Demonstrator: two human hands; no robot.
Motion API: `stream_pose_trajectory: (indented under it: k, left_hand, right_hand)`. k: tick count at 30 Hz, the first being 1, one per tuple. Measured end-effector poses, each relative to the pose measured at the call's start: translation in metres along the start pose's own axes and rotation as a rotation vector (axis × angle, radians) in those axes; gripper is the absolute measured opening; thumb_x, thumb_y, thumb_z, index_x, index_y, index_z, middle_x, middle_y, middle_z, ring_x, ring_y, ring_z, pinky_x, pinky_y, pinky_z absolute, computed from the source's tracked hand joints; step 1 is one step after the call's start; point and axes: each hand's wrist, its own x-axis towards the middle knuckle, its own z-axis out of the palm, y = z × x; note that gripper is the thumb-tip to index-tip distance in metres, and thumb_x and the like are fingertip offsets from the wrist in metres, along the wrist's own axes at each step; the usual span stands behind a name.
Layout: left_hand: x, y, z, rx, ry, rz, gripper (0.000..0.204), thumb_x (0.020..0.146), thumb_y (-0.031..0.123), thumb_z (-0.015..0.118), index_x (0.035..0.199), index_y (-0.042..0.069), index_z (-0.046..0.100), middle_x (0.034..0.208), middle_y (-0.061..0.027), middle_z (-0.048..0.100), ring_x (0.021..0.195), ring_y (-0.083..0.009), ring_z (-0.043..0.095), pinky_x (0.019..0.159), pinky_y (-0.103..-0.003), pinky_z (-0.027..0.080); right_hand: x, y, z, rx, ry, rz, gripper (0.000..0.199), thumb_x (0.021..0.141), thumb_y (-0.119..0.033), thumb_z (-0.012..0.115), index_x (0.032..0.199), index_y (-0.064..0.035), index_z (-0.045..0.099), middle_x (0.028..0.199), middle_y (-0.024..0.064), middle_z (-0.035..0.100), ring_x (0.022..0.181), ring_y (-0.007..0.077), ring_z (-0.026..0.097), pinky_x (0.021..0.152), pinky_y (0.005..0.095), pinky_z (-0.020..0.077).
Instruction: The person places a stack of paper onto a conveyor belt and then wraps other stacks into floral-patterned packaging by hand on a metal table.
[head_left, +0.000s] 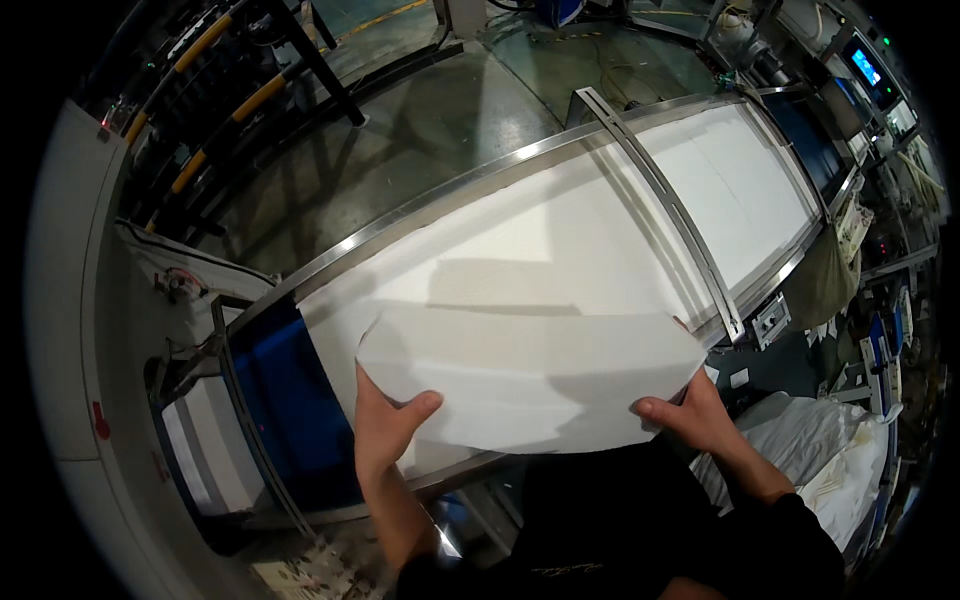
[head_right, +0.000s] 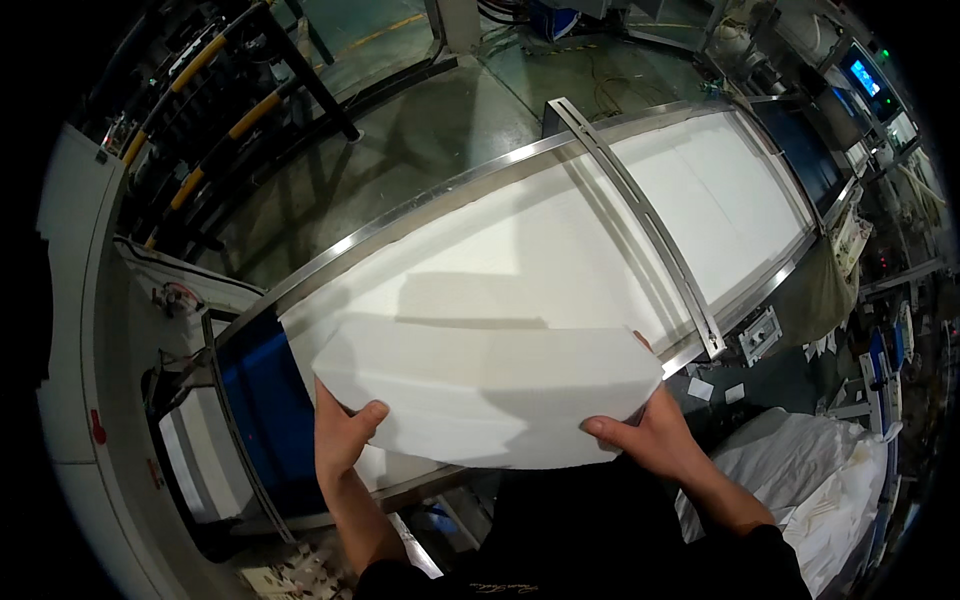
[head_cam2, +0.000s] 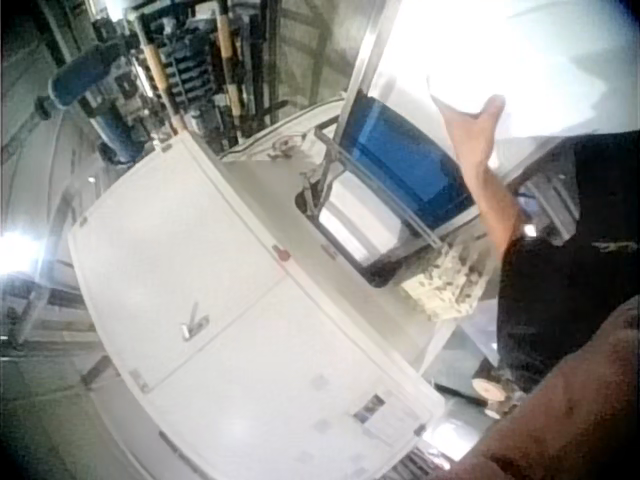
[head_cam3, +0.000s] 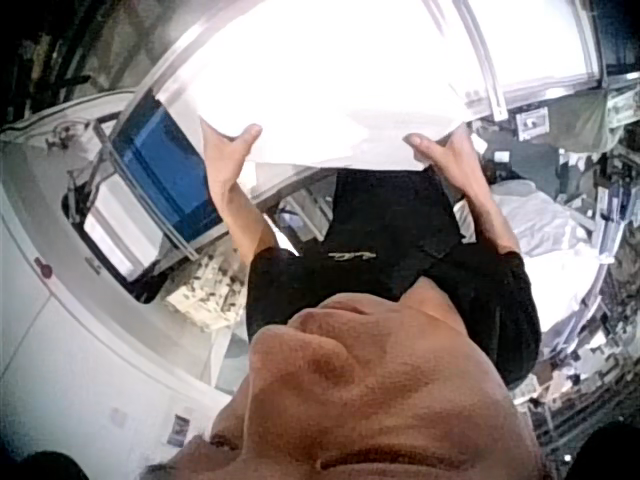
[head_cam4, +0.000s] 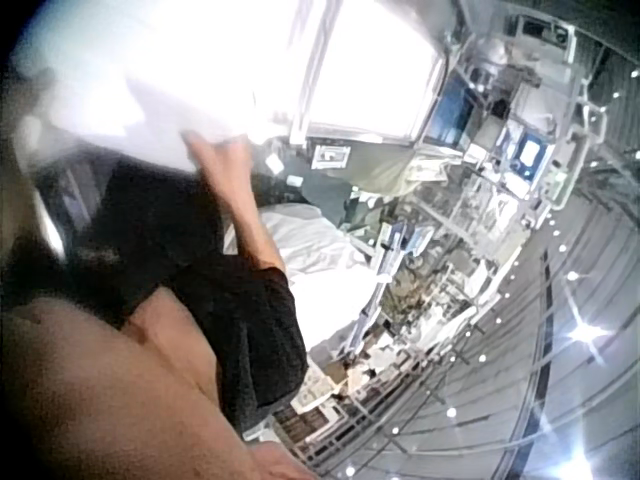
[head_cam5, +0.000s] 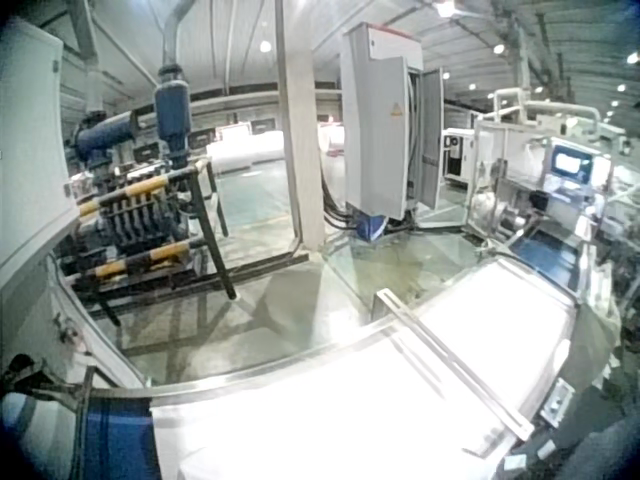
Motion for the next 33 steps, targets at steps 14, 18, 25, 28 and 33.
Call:
stream_pose_trajectory:
  k: [14,18,25,28,33]
  left_hand:
    - [0.031,0.011,-0.106,0.142,0.037,0.011,0.101,0.076,0.038,0.084,0.149,-0.005,0.03,0.137,-0.0204,0.051,0.128,-0.0299,0.048,0.109,-0.041,0.036]
    - [0.053,0.009,-0.154,0.271,0.017,-0.013,0.099,0.077,0.037,0.085,0.15,-0.002,0.033,0.136,-0.0167,0.054,0.124,-0.0281,0.051,0.106,-0.039,0.04]
    - [0.078,0.028,-0.202,0.438,-0.031,-0.134,0.087,0.081,0.03,0.082,0.152,0.006,0.038,0.134,-0.0119,0.057,0.123,-0.0253,0.052,0.105,-0.036,0.04]
    - [0.09,0.026,-0.241,0.43,-0.132,-0.277,0.093,0.077,0.036,0.085,0.153,0.007,0.038,0.134,-0.0124,0.057,0.124,-0.0257,0.052,0.106,-0.038,0.04]
    - [0.1,0.032,-0.261,0.42,-0.162,-0.389,0.087,0.073,0.025,0.083,0.148,0.005,0.044,0.127,-0.0106,0.061,0.119,-0.0245,0.055,0.105,-0.037,0.041]
  right_hand:
    - [0.068,0.02,0.085,-0.025,-0.268,0.016,0.105,0.091,-0.048,0.07,0.155,0.0049,0.006,0.15,0.031,0.033,0.141,0.0398,0.037,0.117,0.0447,0.0324]
    - [0.082,0.034,0.13,0.111,-0.318,0.016,0.106,0.092,-0.05,0.068,0.154,0.0068,0.004,0.15,0.0321,0.032,0.141,0.0413,0.037,0.117,0.0447,0.0331]
    - [0.092,0.041,0.198,0.346,-0.466,0.147,0.1,0.093,-0.046,0.068,0.152,0.0074,0.008,0.147,0.0291,0.036,0.138,0.0375,0.04,0.114,0.0446,0.0363]
    - [0.09,0.03,0.221,0.422,-0.537,0.198,0.096,0.093,-0.043,0.068,0.153,0.0044,0.011,0.147,0.0267,0.038,0.136,0.0367,0.042,0.112,0.0454,0.0374]
    - [0.089,0.032,0.254,0.572,-0.673,0.352,0.091,0.091,-0.043,0.069,0.154,-0.0034,0.016,0.149,0.0213,0.037,0.138,0.0362,0.039,0.112,0.0503,0.0369]
